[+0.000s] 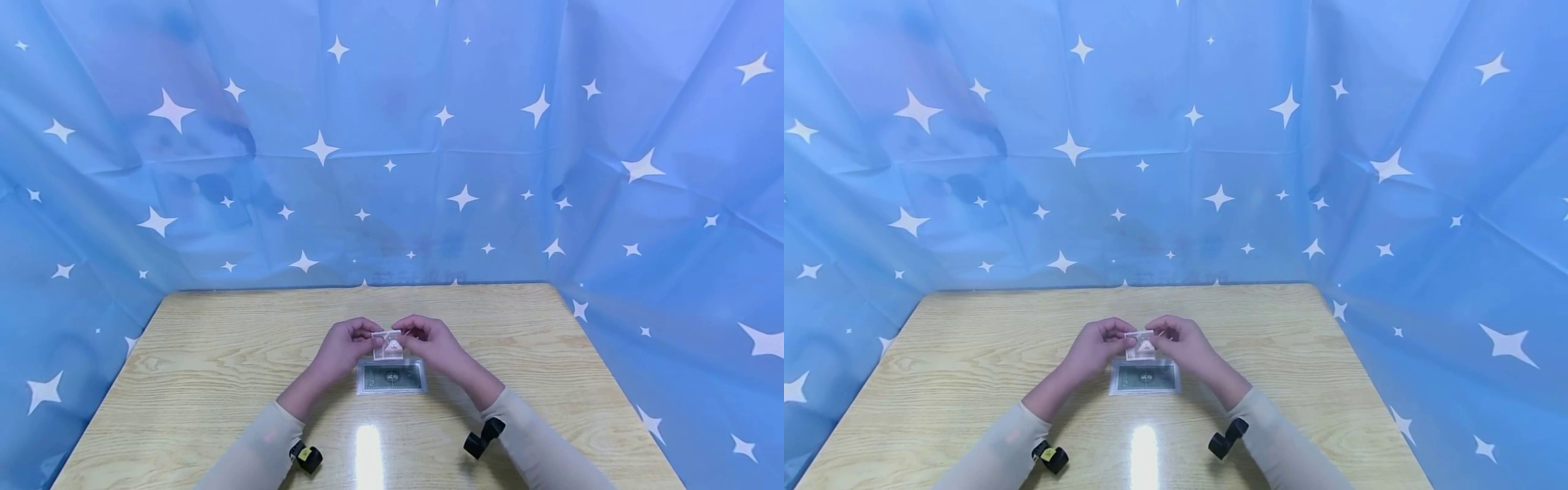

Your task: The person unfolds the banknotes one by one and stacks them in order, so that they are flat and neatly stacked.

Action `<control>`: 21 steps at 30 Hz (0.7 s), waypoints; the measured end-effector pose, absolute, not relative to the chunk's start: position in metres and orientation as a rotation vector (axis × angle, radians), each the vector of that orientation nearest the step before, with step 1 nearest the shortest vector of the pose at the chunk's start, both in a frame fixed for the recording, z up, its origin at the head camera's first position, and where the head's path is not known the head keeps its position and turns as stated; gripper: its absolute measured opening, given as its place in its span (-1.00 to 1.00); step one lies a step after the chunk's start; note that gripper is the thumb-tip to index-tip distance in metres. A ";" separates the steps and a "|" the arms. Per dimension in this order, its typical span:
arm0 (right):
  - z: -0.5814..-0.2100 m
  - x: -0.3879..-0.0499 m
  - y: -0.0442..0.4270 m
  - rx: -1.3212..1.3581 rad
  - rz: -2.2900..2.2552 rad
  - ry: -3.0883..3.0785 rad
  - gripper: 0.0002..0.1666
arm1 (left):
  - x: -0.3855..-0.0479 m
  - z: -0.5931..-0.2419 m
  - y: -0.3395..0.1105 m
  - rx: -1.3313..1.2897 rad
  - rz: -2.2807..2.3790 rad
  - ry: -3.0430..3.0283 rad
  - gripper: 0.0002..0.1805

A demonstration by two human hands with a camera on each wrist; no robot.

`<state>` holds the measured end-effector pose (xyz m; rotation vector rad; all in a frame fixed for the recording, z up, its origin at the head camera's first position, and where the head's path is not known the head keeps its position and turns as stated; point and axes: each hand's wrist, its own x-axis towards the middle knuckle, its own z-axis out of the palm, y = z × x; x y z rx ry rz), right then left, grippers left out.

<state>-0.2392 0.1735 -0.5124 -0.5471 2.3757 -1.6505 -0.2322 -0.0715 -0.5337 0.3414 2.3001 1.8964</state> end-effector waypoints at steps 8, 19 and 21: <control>-0.515 -0.243 0.180 -0.663 -1.660 2.326 -0.74 | -0.231 -0.536 -0.071 0.349 1.963 2.214 -0.90; -0.519 -0.246 0.182 -0.567 -1.646 2.334 -0.86 | -0.229 -0.534 -0.076 0.425 1.930 2.186 -0.88; -0.519 -0.245 0.182 -0.543 -1.649 2.334 -0.84 | -0.229 -0.533 -0.077 0.444 1.909 2.204 -0.88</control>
